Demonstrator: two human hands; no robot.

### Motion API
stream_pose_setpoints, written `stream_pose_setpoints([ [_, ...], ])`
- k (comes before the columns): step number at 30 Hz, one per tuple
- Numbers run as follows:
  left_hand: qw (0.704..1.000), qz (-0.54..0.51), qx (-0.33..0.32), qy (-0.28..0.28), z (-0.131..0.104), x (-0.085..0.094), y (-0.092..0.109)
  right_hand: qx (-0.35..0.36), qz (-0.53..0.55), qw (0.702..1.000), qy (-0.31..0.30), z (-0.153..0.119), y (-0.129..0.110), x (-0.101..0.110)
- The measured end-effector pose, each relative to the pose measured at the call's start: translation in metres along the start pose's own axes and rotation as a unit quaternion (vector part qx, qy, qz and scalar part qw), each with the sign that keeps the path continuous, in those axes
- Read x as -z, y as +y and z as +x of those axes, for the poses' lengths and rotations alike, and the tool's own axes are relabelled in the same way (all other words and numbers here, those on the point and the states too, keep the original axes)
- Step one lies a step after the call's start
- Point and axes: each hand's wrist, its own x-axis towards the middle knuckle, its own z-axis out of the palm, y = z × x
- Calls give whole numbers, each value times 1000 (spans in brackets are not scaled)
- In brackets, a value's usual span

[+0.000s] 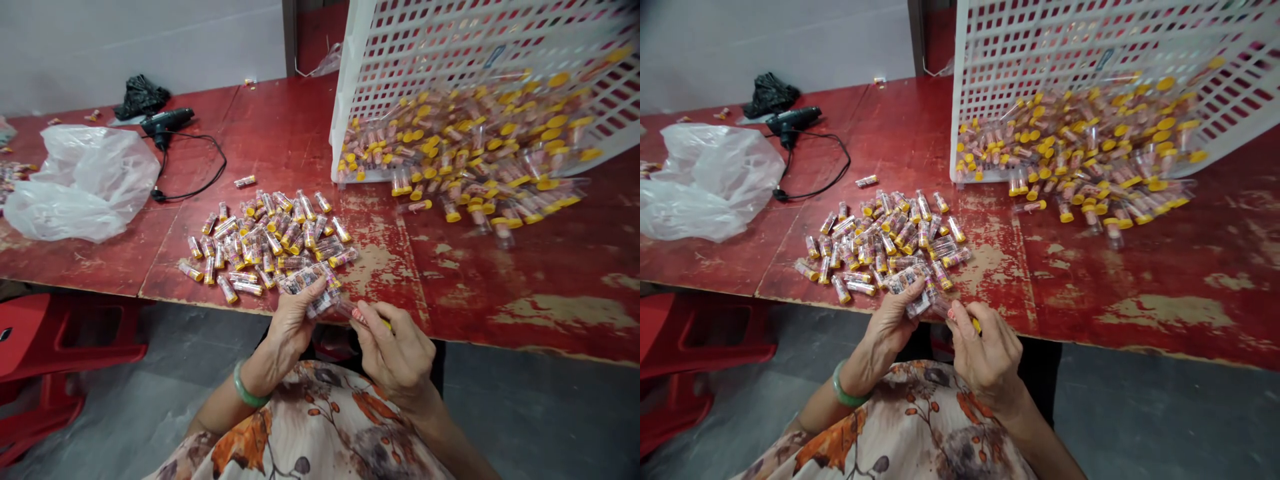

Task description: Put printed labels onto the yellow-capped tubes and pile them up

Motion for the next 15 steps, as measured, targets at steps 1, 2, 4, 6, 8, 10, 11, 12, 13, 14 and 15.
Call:
stream_pose_setpoints([
  [1,1000,1,-7,1,-1,0,-1,3,-16,1000,0,1,-1,0],
  [2,1000,4,-17,1,-1,-1,-1,7,-29,1000,0,2,-2,1],
  [4,999,12,-33,6,-3,-1,-3,9,-39,999,10,4,-5,1],
  [6,999,23,-42,11,-4,-1,-4,-1,-17,1000,26,5,-7,0],
  [8,998,36,-47,15,-3,1,-6,-14,13,999,36,3,-8,-2],
  [10,997,49,-53,19,-2,3,-8,-11,24,999,31,2,-7,-7],
  [11,997,54,-54,20,-1,4,-9,-2,19,999,27,1,-7,-9],
  [12,997,58,-53,18,0,6,-10,11,10,1000,26,1,-7,-11],
  [13,997,63,-48,12,1,7,-11,26,0,999,27,1,-7,-14],
  [14,997,68,-40,3,2,8,-12,37,-7,999,27,2,-7,-16],
  [15,997,72,-34,-7,2,9,-12,45,-11,999,26,4,-7,-17],
])
